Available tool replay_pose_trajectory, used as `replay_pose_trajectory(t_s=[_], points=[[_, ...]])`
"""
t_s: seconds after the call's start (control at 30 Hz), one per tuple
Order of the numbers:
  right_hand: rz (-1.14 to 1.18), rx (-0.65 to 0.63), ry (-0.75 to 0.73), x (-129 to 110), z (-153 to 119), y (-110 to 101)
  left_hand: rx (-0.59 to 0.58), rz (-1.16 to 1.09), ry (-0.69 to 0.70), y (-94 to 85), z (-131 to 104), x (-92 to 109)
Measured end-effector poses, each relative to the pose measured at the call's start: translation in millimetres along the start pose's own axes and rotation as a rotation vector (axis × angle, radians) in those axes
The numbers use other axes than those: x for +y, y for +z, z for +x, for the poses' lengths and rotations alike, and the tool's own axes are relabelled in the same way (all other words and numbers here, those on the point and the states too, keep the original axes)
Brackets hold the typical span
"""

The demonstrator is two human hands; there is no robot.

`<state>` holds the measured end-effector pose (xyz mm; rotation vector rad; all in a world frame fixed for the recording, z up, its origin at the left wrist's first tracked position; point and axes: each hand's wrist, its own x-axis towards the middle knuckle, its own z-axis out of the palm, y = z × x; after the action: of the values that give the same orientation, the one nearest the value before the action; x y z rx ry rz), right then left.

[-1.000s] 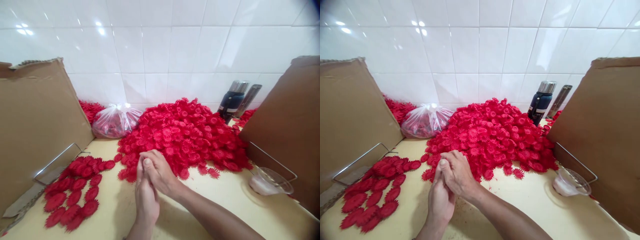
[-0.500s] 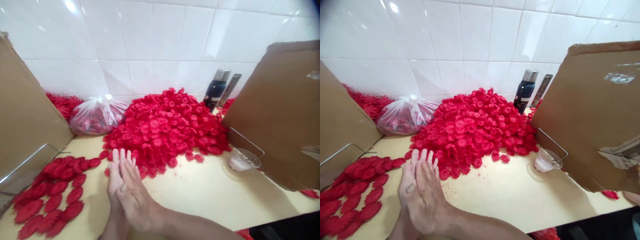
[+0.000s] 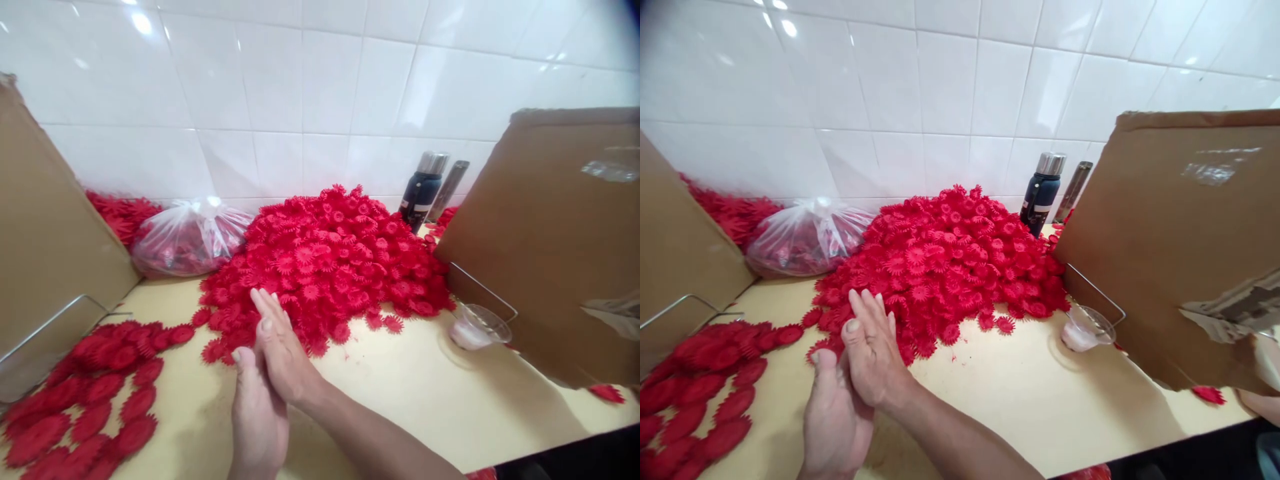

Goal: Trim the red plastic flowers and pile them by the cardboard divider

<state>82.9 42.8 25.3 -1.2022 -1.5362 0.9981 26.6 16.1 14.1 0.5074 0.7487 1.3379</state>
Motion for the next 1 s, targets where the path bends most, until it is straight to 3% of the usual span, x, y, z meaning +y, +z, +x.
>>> replay_pose_trajectory(t_s=[0.1, 0.23, 0.33, 0.43, 0.6, 0.73, 0.87, 1.0], points=[[-0.120, 0.046, -0.061, 7, 2, 0, -0.019, -0.019, -0.049, -2.4, -5, -1], [-0.180, -0.024, -0.134, 4, -16, 14, 0.030, -0.126, -0.080, -6.7, 2, 9], [-0.079, -0.072, -0.134, -5, -31, 26, 0.033, -0.173, 0.001, -12.2, 13, 15], [-0.077, -0.093, -0.154, -12, -30, 28, -0.013, -0.147, 0.073, -16.1, 19, 11], [-0.293, -0.015, -0.264, -9, -3, 7, -0.087, -0.099, -0.082, -14.5, 13, 6], [-0.428, -0.054, -0.332, 5, -4, 0, -0.082, -0.212, -0.201, -14.0, 7, 16], [-0.336, -0.056, -0.372, 12, -26, 14, -0.048, -0.277, -0.111, -17.0, 5, 14], [-0.204, 0.064, -0.299, 1, -35, 28, -0.063, -0.237, 0.076, -20.8, 5, -8]])
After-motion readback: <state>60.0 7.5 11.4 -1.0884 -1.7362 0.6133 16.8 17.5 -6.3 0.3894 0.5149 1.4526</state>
